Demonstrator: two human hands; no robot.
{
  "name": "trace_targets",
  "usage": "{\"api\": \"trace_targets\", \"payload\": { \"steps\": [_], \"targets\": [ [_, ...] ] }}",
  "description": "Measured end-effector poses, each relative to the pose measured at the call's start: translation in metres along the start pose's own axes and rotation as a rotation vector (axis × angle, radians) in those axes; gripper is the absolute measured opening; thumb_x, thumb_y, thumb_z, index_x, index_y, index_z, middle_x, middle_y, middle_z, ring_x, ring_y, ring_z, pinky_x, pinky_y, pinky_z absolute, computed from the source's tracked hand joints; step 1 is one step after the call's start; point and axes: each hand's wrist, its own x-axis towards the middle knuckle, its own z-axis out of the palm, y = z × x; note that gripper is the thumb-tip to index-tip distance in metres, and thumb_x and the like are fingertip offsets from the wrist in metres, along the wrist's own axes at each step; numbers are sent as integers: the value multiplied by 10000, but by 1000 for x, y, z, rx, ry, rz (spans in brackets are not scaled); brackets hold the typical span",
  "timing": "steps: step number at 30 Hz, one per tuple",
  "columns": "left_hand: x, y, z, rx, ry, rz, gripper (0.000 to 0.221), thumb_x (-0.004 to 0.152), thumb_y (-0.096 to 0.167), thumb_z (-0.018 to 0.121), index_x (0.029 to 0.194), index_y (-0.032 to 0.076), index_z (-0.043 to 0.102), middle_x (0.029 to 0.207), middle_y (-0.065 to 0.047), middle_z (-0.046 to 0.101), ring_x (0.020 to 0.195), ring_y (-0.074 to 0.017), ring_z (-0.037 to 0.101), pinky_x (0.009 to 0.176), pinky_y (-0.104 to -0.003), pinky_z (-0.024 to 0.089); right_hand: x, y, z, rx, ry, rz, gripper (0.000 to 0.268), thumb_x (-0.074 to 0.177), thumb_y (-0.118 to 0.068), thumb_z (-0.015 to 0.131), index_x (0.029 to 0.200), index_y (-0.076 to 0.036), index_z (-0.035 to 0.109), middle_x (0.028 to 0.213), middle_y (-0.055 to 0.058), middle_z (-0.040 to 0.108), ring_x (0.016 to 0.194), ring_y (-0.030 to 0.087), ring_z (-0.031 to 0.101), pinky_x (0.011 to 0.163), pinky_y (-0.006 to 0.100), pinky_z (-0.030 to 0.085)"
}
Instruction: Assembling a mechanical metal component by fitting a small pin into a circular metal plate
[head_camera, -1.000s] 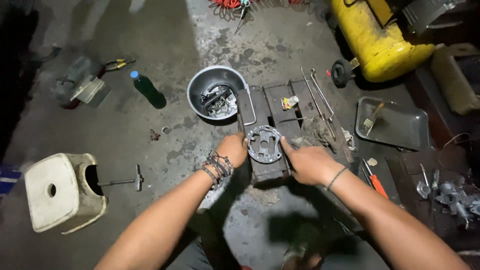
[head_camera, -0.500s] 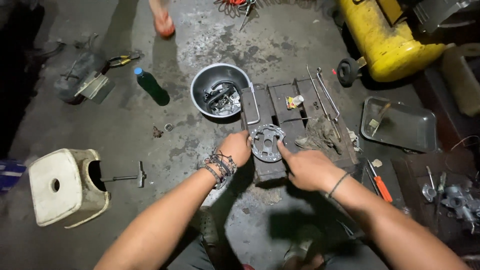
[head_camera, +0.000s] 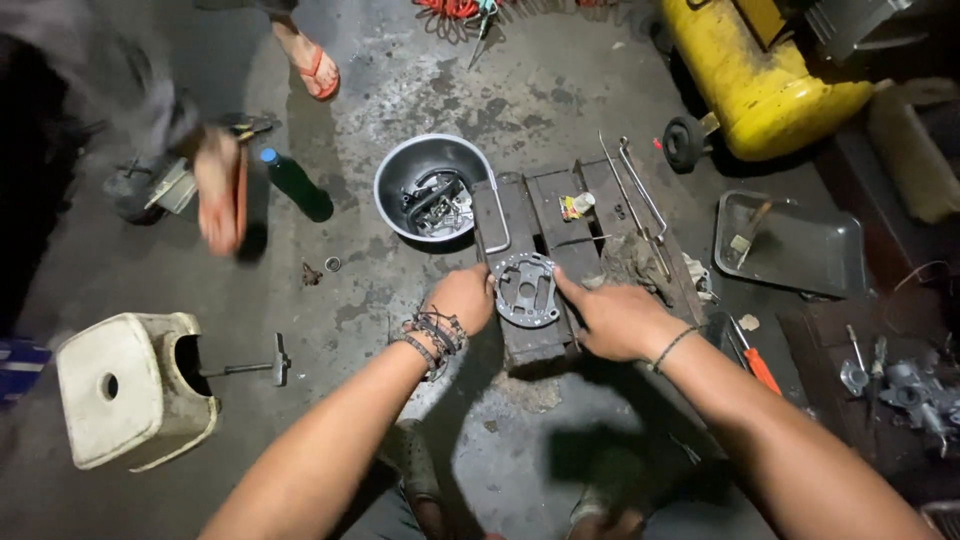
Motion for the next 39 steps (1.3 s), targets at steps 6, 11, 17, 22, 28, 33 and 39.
{"api": "trace_targets", "payload": {
  "steps": [6,11,17,22,28,33,39],
  "targets": [
    [-5,7,-9,25,18,13,351,1035,263,435,1081,22,687,934,-261,740,962,-458,727,801,-531,603,7,4,3,26,32,4,811,904,-235,618,1611,-60,260,894,234,765,814,386,758,682,500,600],
    [-3,10,-12,17,26,11,341,1029,256,450,1080,20,690,945,-273,739,968,-462,727,812,-536,602,3,6,-3,40,16,-5,770,914,-218,600,1604,-80,286,877,217,765,775,350,755,657,452,593],
    [-4,12,-14,21,-3,-12,364,1033,288,436,1087,45,701,956,-248,747,975,-454,728,825,-534,595,7,11,3,52,-19,10,789,915,-219,574,1620,-90,241,912,219,761,829,372,751,689,465,579],
    [-6,14,-15,47,-23,-21,342,1033,282,446,1098,57,695,960,-244,748,979,-450,728,833,-539,589,12,16,8,78,5,-6,770,926,-179,562,1622,-88,247,811,196,748,687,311,736,574,369,561],
    [-2,15,-17,76,-27,-40,359,1042,319,422,1095,85,688,957,-225,750,983,-445,730,836,-526,593,-8,6,-19,98,-75,17,769,950,-237,558,1635,-146,222,1276,249,674,1149,419,682,914,530,563],
    [8,7,-10,75,3,31,319,1042,252,455,1075,42,693,937,-259,748,947,-465,734,798,-537,605,-11,3,-21,104,-90,48,789,954,-220,553,1647,-182,175,1355,258,620,1314,445,556,1053,583,481],
    [11,5,-13,115,-33,45,302,1028,220,452,1169,73,674,943,-240,754,961,-455,735,807,-548,602,-2,10,-14,150,-104,38,775,959,-207,542,1649,-181,191,1366,253,620,1244,445,615,974,576,531]
  ]
}}
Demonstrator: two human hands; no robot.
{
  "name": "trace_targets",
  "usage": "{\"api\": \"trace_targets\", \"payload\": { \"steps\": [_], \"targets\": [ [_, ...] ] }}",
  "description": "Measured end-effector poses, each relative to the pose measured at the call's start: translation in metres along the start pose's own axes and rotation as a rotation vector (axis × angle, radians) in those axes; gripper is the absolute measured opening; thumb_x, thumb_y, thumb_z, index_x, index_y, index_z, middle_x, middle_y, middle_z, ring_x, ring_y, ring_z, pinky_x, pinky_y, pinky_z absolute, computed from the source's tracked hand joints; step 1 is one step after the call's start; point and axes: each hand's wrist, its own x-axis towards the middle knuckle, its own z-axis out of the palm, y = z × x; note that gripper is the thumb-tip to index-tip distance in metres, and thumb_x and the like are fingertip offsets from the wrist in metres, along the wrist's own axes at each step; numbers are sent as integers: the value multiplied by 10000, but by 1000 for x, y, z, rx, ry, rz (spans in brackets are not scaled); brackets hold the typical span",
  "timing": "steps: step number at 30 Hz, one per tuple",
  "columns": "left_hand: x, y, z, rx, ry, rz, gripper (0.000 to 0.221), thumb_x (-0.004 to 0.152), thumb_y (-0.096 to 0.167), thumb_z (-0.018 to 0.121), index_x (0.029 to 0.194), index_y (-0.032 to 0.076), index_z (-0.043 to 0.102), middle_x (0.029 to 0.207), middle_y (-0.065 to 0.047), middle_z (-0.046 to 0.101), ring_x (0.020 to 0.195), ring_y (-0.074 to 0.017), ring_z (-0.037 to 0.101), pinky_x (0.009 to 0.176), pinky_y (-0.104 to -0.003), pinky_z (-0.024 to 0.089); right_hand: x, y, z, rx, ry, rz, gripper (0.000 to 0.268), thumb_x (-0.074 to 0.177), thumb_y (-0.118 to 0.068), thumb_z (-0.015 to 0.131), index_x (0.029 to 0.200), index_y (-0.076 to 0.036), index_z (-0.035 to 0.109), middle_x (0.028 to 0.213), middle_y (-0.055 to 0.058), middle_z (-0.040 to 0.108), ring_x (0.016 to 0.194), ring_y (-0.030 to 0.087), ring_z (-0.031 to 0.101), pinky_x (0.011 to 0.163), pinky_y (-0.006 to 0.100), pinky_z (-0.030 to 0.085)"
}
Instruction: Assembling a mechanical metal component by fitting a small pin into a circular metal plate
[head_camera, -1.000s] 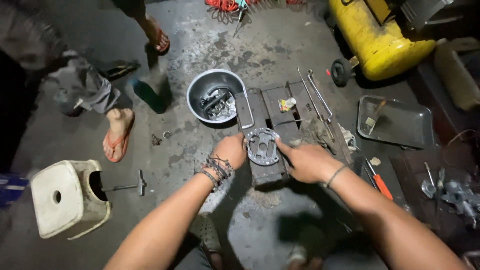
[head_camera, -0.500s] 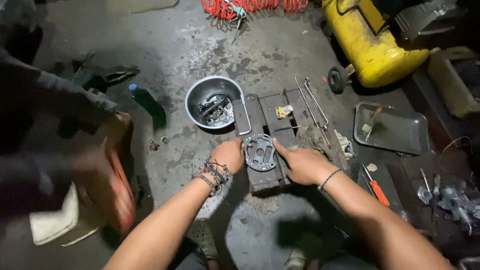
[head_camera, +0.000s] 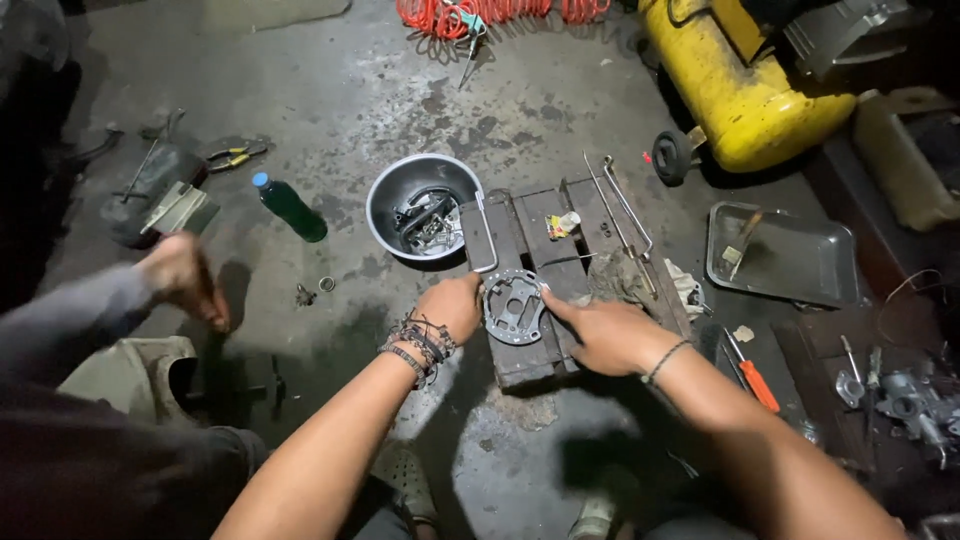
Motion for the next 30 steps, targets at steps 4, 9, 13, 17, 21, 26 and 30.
{"api": "trace_targets", "payload": {
  "steps": [4,9,13,17,21,26,30],
  "targets": [
    [2,-1,1,1,6,4,280,1014,182,458,1145,68,677,945,-245,752,954,-453,737,796,-540,607,-7,-6,-5,13,1,29,759,963,-205,552,1640,-183,211,1336,275,632,1211,451,639,957,580,546],
    [2,-5,2,-29,-10,1,307,1017,209,456,1169,72,685,971,-255,754,961,-473,730,812,-551,600,-7,-8,-7,42,6,0,757,956,-217,558,1635,-184,224,1364,276,609,1261,465,597,1001,595,511],
    [8,-10,11,4,-9,-22,294,1006,217,469,1141,90,697,957,-233,759,966,-452,735,814,-532,602,-32,-21,-27,131,-18,72,755,960,-209,575,1632,-206,233,1376,236,619,1285,425,597,1042,577,502],
    [11,-9,13,21,-4,-6,288,1007,219,475,1153,99,692,956,-232,760,967,-446,737,821,-535,602,-5,-1,-2,19,12,47,779,958,-269,576,1631,-193,191,1353,288,606,1278,480,578,1048,616,481],
    [8,-7,12,2,0,-2,304,1009,226,459,1137,79,692,951,-257,753,957,-468,733,826,-551,597,1,-6,5,-45,4,43,811,957,-276,566,1651,-240,148,1363,297,589,1276,474,578,1054,606,471],
    [8,-5,9,14,-8,-38,317,1024,277,452,1141,107,693,951,-239,756,977,-457,731,835,-543,593,4,0,6,-19,-1,34,782,962,-226,546,1649,-243,173,1386,285,581,1286,462,579,1064,597,469],
    [2,2,-2,4,-21,-37,333,1039,277,447,1159,81,687,973,-258,754,996,-466,726,858,-553,586,7,-6,6,-10,30,42,802,976,-263,550,1660,-249,131,1363,328,569,1255,500,584,1065,625,447]
  ]
}}
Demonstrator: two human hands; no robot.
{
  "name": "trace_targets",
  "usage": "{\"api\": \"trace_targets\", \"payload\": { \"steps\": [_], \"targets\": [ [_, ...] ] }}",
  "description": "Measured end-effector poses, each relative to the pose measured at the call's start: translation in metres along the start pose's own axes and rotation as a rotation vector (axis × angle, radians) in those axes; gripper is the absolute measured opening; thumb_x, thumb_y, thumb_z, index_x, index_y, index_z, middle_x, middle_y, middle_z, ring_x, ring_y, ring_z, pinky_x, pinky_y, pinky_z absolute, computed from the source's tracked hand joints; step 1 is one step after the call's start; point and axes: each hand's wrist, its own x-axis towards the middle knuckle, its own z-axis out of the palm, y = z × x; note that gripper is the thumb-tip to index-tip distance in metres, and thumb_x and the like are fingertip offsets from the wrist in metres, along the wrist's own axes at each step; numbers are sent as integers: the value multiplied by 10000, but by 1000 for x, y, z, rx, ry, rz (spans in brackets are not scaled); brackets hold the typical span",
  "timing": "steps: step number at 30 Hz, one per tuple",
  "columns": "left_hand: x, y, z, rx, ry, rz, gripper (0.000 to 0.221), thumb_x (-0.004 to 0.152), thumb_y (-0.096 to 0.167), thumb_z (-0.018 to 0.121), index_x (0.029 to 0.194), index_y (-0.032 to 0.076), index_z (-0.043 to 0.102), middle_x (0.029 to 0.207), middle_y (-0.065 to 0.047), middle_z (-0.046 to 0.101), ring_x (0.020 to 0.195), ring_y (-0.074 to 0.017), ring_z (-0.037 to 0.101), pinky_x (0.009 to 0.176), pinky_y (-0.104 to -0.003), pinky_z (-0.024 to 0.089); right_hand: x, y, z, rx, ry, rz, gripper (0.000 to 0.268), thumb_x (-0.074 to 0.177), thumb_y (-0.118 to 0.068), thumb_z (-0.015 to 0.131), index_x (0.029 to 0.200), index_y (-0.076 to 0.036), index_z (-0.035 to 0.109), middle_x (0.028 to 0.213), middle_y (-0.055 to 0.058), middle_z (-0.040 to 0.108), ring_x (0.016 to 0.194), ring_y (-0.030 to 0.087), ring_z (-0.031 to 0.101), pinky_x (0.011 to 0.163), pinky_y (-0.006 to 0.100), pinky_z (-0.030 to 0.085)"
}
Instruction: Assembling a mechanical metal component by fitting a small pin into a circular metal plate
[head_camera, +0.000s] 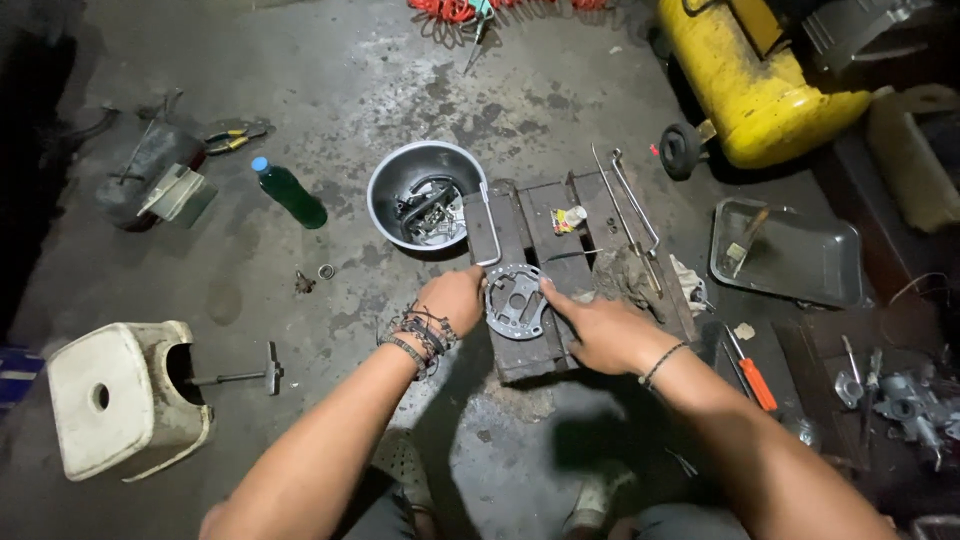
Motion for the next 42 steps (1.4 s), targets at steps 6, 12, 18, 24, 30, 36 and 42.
{"api": "trace_targets", "payload": {
  "steps": [6,12,18,24,30,36,42],
  "targets": [
    [-13,7,-18,-61,-36,57,337,1048,205,431,1205,28,670,958,-273,749,936,-461,735,790,-547,605,-7,2,-14,51,-62,-30,755,955,-216,529,1635,-203,201,1286,333,626,1183,517,632,975,625,507],
    [-15,10,-31,-90,-111,45,327,1048,186,442,1206,6,664,958,-282,742,923,-469,730,762,-556,611,18,32,9,-11,51,-110,820,917,-249,624,1625,-226,211,1050,272,715,1054,471,701,865,552,570],
    [-1,7,-17,-44,-180,5,326,1059,291,373,1108,74,612,827,-178,702,708,-394,669,629,-532,546,39,53,8,-94,-168,-132,960,948,-290,553,1655,-380,-90,979,167,677,839,392,645,672,479,463],
    [-14,17,-27,-36,-56,11,286,1035,227,438,1093,58,661,916,-260,746,919,-468,731,768,-553,601,24,33,-32,-114,-227,-89,853,974,-273,555,1641,-324,27,1275,250,662,1265,411,614,1068,562,473],
    [1,5,-8,40,-3,-18,291,1037,191,484,1239,84,665,987,-213,763,976,-405,743,824,-509,607,36,39,13,20,98,-154,809,916,-254,594,1633,-240,219,1134,283,702,1111,461,686,919,574,549],
    [40,-34,33,-16,72,32,313,1046,251,482,1235,77,660,1044,-214,756,1030,-400,728,842,-516,604,14,26,14,-10,177,-155,762,925,-247,590,1625,-209,292,1116,300,711,1072,466,698,898,571,550],
    [43,-29,33,13,70,31,302,1039,256,504,1219,106,694,1051,-183,758,1050,-374,725,887,-481,591,13,27,-11,19,70,-198,767,903,-182,591,1615,-180,306,1120,296,716,1077,459,700,895,574,567]
  ]
}}
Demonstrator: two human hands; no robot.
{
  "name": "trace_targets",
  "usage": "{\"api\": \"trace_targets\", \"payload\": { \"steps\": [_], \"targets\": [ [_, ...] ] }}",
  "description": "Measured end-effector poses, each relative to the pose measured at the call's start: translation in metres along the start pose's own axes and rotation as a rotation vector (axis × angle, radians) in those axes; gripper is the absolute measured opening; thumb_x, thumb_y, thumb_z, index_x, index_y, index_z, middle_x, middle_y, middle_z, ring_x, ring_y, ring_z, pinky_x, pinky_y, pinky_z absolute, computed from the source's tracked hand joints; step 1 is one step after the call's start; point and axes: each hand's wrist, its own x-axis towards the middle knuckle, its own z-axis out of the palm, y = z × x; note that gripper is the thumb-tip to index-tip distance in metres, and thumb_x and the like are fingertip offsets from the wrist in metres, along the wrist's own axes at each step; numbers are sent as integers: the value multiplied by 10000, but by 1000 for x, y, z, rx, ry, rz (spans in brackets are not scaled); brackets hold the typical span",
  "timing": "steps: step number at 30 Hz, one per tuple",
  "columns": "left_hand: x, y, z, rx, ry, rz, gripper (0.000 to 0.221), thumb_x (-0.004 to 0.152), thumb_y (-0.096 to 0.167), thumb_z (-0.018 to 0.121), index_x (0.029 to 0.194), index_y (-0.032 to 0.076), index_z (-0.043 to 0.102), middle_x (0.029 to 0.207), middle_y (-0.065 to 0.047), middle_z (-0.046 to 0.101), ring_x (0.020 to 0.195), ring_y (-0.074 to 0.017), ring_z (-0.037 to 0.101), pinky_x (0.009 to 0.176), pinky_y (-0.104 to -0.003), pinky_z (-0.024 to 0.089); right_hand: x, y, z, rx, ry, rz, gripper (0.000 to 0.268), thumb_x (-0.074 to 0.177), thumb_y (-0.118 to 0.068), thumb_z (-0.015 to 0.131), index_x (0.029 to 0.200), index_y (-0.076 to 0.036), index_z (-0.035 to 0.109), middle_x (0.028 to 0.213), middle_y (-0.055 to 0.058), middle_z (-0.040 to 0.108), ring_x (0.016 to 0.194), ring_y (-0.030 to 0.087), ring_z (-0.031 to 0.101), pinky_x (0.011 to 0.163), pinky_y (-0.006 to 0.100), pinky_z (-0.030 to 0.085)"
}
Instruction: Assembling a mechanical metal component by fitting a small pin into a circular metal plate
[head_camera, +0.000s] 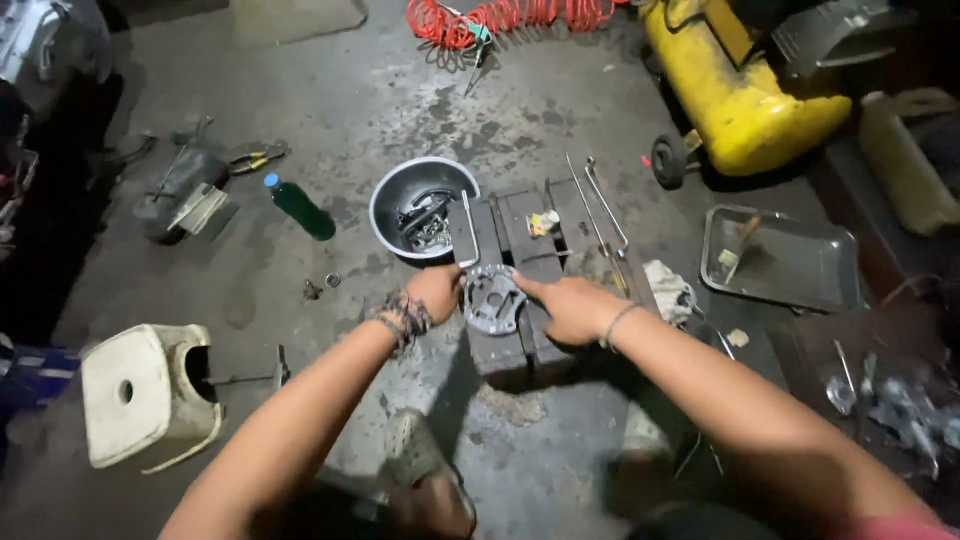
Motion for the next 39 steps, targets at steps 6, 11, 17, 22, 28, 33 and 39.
{"api": "trace_targets", "payload": {
  "steps": [6,11,17,22,28,33,39],
  "targets": [
    [-52,37,-54,-96,-147,-95,347,1061,307,429,1234,100,647,1062,-223,744,1056,-420,705,897,-538,573,-2,2,-32,-117,-188,-66,735,933,-200,553,1599,-141,248,1101,325,699,1092,488,682,952,607,543],
    [-35,17,-32,-90,-157,6,269,1049,293,432,1086,101,617,860,-198,703,822,-427,672,721,-554,528,25,44,-1,-227,-174,-155,957,852,-153,610,1637,-335,95,874,142,667,825,327,657,682,442,527],
    [-15,19,-27,-212,-169,-19,237,1031,220,417,1038,61,593,831,-212,683,756,-427,656,649,-539,510,39,50,-11,-198,-303,-94,1029,830,-38,478,1660,-382,-23,990,216,621,874,432,610,769,490,479],
    [9,3,-2,-264,-16,-15,225,960,167,441,1019,30,610,920,-261,693,864,-475,658,751,-562,506,36,31,-25,-279,-260,-75,998,909,-218,547,1662,-370,-91,813,192,573,771,404,572,658,474,434],
    [21,-3,0,-125,183,-66,262,980,248,464,1049,68,642,868,-205,703,865,-418,698,753,-531,548,11,18,-29,-284,-119,-70,845,894,-249,620,1625,-254,195,1092,254,733,1099,445,700,936,565,549],
    [30,-23,36,59,348,-55,308,1004,344,496,1086,113,683,805,-139,717,866,-351,749,755,-496,600,3,16,-20,-247,-63,-67,848,886,-229,621,1633,-207,222,1134,329,702,1148,508,657,982,588,518],
    [6,-23,33,-117,207,-165,322,993,361,515,1048,117,718,939,-142,756,970,-353,739,797,-480,593,-7,8,-24,-191,-64,-53,836,869,-245,597,1623,-252,237,1190,324,682,1189,501,630,1030,579,498]
  ]
}}
